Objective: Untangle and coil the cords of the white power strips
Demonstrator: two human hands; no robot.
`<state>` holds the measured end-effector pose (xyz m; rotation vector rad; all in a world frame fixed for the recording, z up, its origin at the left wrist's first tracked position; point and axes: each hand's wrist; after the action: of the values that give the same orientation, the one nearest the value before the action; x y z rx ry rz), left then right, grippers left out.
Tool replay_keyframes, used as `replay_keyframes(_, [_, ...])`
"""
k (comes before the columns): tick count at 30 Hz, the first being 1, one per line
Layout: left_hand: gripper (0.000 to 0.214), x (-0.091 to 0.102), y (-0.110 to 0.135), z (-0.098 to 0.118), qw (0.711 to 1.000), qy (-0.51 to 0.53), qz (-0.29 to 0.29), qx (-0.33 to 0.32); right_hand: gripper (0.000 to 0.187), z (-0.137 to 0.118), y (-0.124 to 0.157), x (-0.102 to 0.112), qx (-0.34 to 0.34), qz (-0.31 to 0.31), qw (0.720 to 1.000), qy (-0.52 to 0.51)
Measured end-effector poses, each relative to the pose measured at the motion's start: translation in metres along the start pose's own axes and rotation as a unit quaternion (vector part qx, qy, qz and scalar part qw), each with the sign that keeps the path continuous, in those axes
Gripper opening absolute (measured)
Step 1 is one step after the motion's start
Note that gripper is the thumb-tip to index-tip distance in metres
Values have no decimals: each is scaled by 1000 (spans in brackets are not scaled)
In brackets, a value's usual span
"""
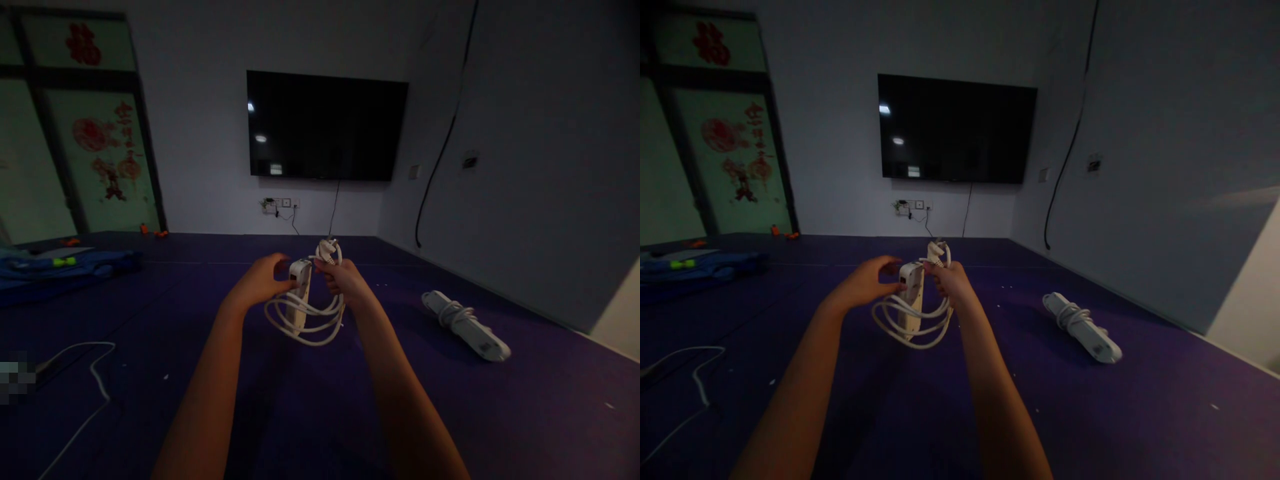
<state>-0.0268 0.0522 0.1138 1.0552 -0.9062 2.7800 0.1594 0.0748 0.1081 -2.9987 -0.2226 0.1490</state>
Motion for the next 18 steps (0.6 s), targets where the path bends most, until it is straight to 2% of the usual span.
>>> replay_keyframes(3, [26, 12, 7, 11, 993, 106, -41, 20, 30, -2, -2, 3, 5, 8, 996, -91])
replay_keyframes(6, [24, 17, 13, 10, 973, 179, -139, 43, 30, -2, -4, 7, 9, 1, 986, -164])
replay_keyframes(8, [21, 16, 13, 4, 961, 212, -166, 59, 29, -2, -6, 9, 11, -3, 979, -205])
replay_keyframes(9, [17, 16, 13, 0, 958, 235, -152, 66, 29, -2, -7, 10, 10, -6, 974, -227])
replay_keyframes(11, [13, 17, 11, -5, 946, 302, -86, 76, 31, -2, -9, 11, 10, -20, 961, -275])
replay_keyframes(13, [12, 21, 10, -7, 921, 381, -21, 78, 34, -2, -11, 11, 18, -31, 947, -318])
replay_keyframes(15, [10, 27, 9, -2, 883, 464, 22, 70, 36, -1, -14, 10, 36, -29, 934, -354])
replay_keyframes(18, [7, 32, 10, 9, 798, 598, 55, 52, 38, 1, -18, 8, 74, -8, 927, -368])
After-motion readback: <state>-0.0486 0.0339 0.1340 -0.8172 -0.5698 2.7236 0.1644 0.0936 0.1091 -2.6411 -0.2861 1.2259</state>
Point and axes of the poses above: each hand's wrist, its own y-axis away from the middle knuckle, its own x-axis out of the back of the hand, z = x × y, and after that the axes turned 1 degree about -x, right-handed
